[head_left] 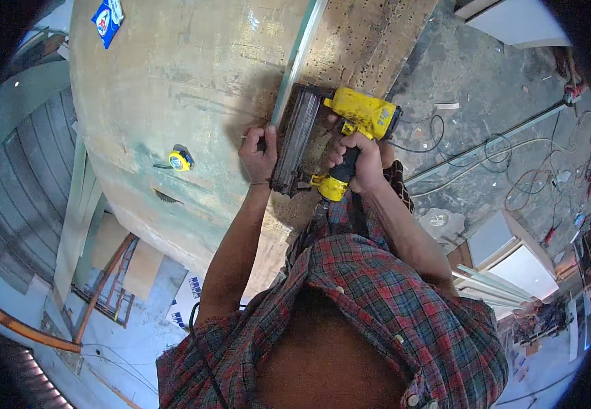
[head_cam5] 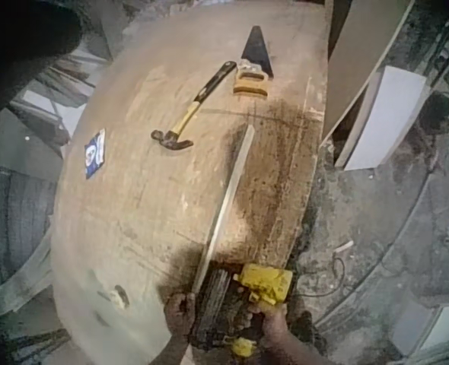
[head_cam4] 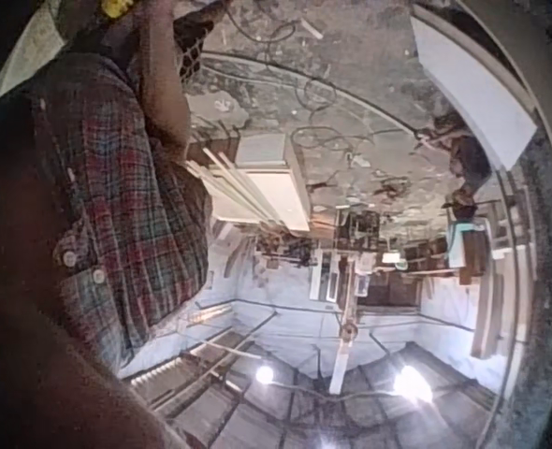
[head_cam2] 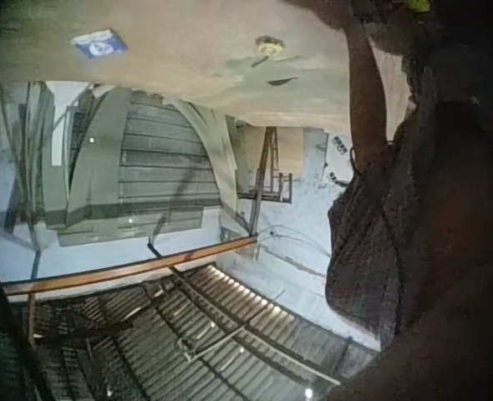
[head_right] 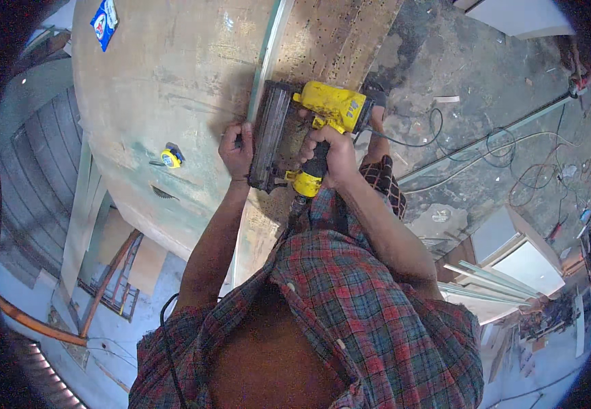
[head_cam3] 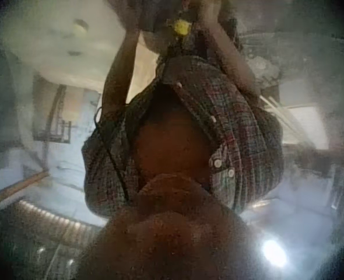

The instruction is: The person aligns a thin wooden strip along the edge of a large plywood sheet and secures it using a yellow pneumatic nail gun. They repeatedly position the strip and drive nails along its length to attach it to the board.

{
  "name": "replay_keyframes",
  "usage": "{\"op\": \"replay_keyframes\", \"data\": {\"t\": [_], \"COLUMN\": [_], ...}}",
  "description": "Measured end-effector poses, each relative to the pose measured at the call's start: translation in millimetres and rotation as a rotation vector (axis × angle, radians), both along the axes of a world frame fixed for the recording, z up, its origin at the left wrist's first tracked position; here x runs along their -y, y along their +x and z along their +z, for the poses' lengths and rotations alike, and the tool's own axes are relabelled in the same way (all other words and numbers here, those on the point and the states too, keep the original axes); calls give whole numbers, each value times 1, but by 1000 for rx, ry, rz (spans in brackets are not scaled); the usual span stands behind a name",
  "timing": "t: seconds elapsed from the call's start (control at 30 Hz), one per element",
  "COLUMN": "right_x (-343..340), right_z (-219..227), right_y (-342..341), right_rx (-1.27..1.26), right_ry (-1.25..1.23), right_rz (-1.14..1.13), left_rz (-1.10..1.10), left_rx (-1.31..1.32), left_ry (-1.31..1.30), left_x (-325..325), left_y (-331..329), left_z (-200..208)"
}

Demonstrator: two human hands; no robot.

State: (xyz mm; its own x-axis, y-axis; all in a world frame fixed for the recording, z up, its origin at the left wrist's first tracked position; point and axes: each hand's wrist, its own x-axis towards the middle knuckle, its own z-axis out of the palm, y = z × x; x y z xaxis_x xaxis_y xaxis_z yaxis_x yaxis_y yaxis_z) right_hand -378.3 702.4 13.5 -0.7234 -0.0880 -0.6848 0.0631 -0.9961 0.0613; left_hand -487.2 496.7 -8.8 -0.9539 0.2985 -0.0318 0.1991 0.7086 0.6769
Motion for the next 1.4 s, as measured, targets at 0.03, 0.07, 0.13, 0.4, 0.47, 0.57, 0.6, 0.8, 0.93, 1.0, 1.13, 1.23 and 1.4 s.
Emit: {"op": "replay_keyframes", "data": {"t": [0.03,0.07,0.13,0.4,0.47,0.57,0.6,0.8,0.93,1.0,1.13,1.23,1.4], "right_x": [1,2,1,-5,-23,-30,-30,-36,-38,-37,-29,-37,-41], "right_z": [-1,-1,0,-7,-15,-9,-12,-3,-4,3,2,-4,2], "right_y": [1,1,0,-6,-18,-26,-26,-28,-27,-30,-22,11,76], "right_rx": [27,50,71,103,93,68,62,35,5,26,55,24,53], "right_ry": [9,19,53,133,51,95,90,97,96,91,89,66,221], "right_rz": [9,21,35,-61,-31,-35,-33,-24,2,-7,-37,-69,-18], "left_rz": [-5,-7,-8,28,28,1,-13,-40,-86,-148,-70,-134,-39], "left_rx": [-14,-32,-42,-54,-30,-40,-50,-105,-127,-167,-58,-256,12], "left_ry": [18,36,42,-6,65,85,79,47,90,57,14,-42,247], "left_x": [1,-1,-3,-3,-3,-8,-13,-12,-9,-9,-1,-11,-5], "left_y": [0,0,0,4,0,1,0,4,2,-1,4,-1,9], "left_z": [-2,-3,-3,3,-7,-1,5,6,-2,-2,-7,3,8]}}
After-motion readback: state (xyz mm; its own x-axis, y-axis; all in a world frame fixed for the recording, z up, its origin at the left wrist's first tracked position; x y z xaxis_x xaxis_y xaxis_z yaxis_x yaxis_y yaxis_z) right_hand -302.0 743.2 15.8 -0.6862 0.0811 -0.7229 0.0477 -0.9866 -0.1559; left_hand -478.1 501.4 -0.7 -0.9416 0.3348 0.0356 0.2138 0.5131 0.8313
